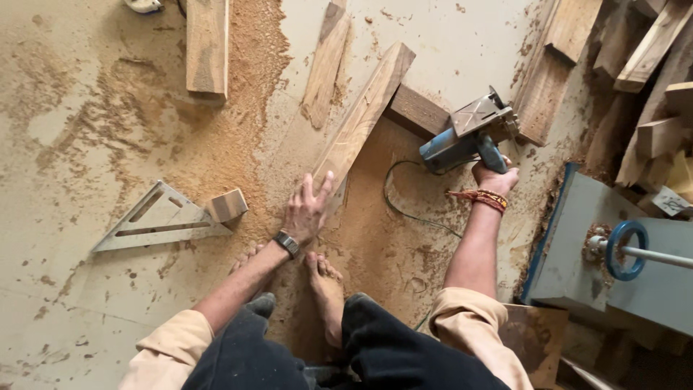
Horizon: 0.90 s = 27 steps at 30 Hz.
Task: The person uses a small power saw to cut pieces of wood on a workshop floor, aligning the tool with marks and moving it along the planks while holding them by hand.
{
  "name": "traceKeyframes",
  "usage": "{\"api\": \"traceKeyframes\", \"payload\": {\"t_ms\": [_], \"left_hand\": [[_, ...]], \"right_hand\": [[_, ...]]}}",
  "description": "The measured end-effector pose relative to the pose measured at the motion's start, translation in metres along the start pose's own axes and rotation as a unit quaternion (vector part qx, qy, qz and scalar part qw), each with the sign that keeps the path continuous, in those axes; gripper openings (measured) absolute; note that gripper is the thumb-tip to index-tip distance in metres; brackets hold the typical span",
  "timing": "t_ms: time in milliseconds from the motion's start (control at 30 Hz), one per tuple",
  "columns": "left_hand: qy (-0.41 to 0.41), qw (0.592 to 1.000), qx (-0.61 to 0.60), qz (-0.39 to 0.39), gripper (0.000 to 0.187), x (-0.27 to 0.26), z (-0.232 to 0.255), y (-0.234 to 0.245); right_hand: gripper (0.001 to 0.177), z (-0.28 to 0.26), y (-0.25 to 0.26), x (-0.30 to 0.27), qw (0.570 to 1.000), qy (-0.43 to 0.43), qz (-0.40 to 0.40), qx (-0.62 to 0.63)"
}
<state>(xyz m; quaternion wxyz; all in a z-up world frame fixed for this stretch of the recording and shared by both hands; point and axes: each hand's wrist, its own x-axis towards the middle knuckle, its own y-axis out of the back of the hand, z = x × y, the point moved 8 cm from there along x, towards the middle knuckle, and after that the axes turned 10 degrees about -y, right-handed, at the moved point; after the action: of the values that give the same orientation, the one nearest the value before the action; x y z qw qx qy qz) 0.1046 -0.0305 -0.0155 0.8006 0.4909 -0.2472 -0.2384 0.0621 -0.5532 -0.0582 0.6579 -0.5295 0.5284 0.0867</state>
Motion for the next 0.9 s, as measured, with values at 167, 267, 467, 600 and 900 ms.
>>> {"api": "traceKeyframes", "payload": {"t_ms": [167, 267, 467, 600, 900], "left_hand": [[0.114, 0.968, -0.187, -0.12, 0.09, 0.0, -0.02, 0.017], [0.131, 0.953, -0.256, -0.092, 0.097, 0.004, -0.017, 0.051], [0.183, 0.905, -0.379, -0.057, 0.11, 0.003, 0.003, 0.112], [0.178, 0.894, -0.41, 0.008, 0.103, 0.014, 0.016, 0.159], [0.128, 0.939, -0.32, 0.011, 0.099, 0.024, 0.025, 0.211]], "right_hand": [[0.069, -0.001, -0.002, 0.0, 1.0, -0.004, -0.012, -0.003], [0.061, -0.006, 0.004, -0.003, 0.999, 0.017, 0.039, -0.005], [0.053, -0.001, 0.0, -0.008, 1.0, 0.006, 0.025, 0.015], [0.037, 0.006, -0.004, -0.013, 0.999, 0.005, 0.031, 0.013], [0.023, 0.008, -0.005, -0.02, 0.998, 0.016, 0.061, 0.0]]}}
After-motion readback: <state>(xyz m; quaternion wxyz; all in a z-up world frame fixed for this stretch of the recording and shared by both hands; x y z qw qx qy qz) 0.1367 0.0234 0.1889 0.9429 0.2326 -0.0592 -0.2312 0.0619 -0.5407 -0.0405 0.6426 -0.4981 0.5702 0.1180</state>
